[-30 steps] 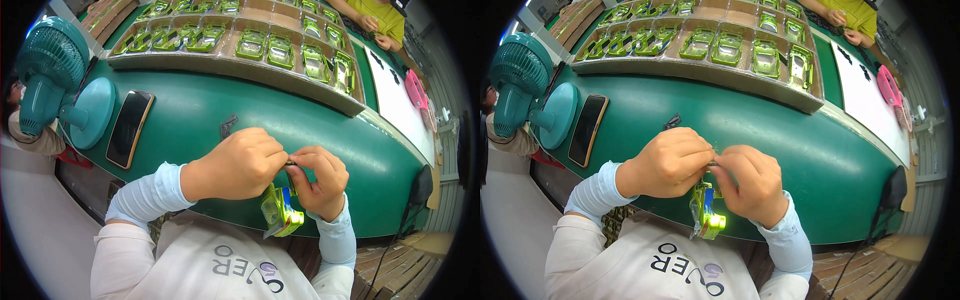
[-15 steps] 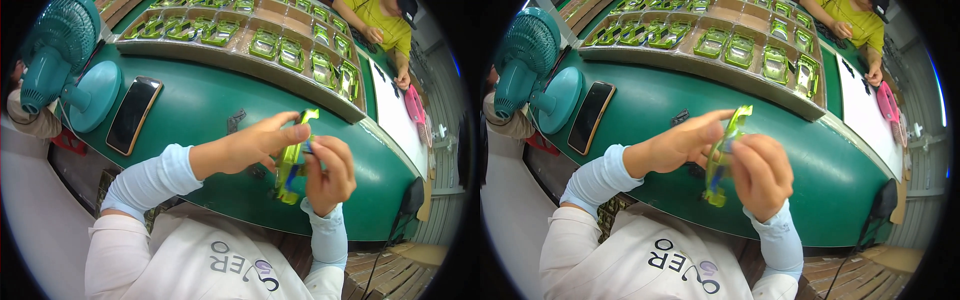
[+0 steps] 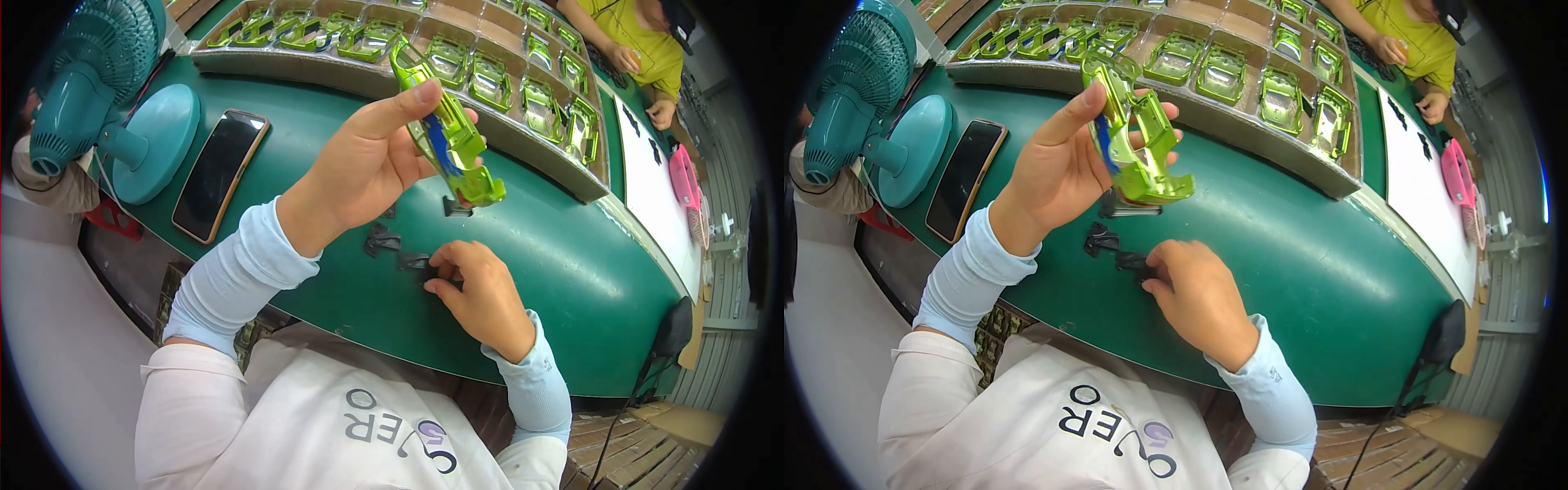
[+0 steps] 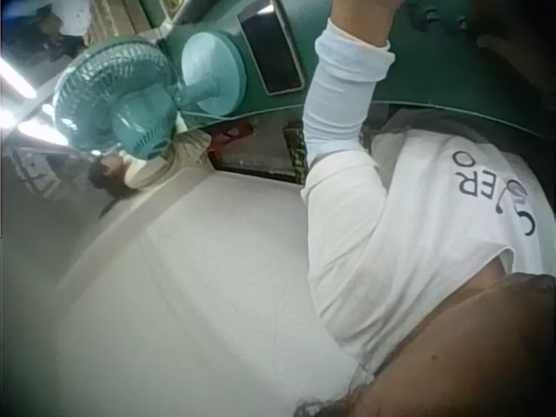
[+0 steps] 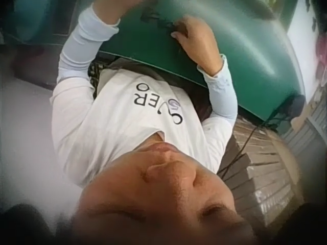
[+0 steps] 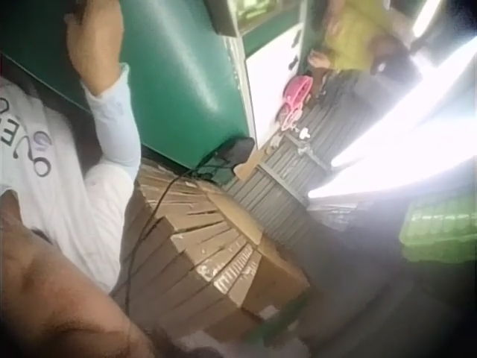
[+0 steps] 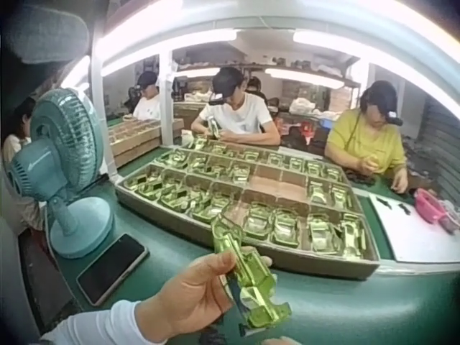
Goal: The person takes toy car bodies from a tray, assembles small plastic parts into them by hand, and places the assembled car bodies back into the tray.
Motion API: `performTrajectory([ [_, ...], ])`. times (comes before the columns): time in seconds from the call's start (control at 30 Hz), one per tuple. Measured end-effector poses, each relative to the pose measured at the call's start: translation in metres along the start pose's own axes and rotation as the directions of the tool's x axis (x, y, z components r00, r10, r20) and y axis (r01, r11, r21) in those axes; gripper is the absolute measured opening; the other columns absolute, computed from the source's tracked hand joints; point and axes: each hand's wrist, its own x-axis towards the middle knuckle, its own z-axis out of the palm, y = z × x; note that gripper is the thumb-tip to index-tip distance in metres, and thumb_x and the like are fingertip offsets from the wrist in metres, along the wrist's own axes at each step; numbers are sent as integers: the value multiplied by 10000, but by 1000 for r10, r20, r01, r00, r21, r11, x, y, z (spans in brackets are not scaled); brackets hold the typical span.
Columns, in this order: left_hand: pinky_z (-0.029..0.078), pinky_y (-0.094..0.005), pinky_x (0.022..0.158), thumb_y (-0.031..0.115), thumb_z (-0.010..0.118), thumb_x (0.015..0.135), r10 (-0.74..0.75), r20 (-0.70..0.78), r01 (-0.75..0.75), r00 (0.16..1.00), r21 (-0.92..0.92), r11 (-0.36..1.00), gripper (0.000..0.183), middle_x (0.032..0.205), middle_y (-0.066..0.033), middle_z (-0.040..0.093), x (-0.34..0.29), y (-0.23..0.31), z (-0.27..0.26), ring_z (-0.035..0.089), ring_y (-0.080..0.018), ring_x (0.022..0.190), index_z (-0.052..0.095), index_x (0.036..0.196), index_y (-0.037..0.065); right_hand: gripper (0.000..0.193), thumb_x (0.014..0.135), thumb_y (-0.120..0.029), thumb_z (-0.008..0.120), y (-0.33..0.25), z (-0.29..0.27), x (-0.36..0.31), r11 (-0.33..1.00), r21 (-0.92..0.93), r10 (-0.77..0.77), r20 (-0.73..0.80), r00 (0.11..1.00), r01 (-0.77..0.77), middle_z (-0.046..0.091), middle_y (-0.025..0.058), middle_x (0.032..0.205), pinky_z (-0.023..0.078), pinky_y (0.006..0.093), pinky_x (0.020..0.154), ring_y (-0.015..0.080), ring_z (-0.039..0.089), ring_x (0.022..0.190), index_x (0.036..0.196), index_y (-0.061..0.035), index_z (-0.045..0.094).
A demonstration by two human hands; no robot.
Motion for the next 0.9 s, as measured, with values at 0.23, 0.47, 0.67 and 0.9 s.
performTrajectory([
  [0.23, 430, -439, 891, 281, 488, 866, -7, 3, 7, 1000, 116, 993, 392, 1118, -187, 517, -4, -1, 1, 530, -318, 1016, 447, 1143, 6, 208, 636, -11, 642, 19, -28, -2, 986, -31, 162, -88, 983, -166, 549, 124, 671, 425, 381, 610, 299, 536, 681, 807, -2, 524],
  [0.47, 457, -412, 854, 245, 532, 842, 13, -26, -8, 1000, 178, 984, 383, 1074, -170, 543, -1, -4, -1, 561, -298, 964, 456, 1128, 1, 113, 620, -20, 627, 26, -21, -3, 889, -425, -243, -122, 962, 171, 514, 111, 709, 428, 359, 612, 274, 489, 700, 697, -22, 544],
  [0.67, 465, -402, 844, 246, 538, 839, 19, -40, -11, 999, 197, 980, 383, 1065, -167, 546, -1, -4, -2, 565, -292, 957, 456, 1120, 0, 86, 647, -24, 626, 28, -29, -3, 996, -91, -7, -90, 996, -1, 530, 117, 733, 437, 368, 631, 303, 534, 717, 706, -3, 567],
  [0.9, 425, -388, 883, 226, 584, 811, 8, 48, -15, 999, 154, 988, 504, 1135, -147, 502, -1, -10, 0, 528, -259, 1007, 368, 1229, 47, 137, 651, -6, 613, 35, -37, -1, 990, -46, 129, -69, 989, -133, 564, 138, 723, 444, 335, 558, 274, 551, 608, 775, 16, 558],
])
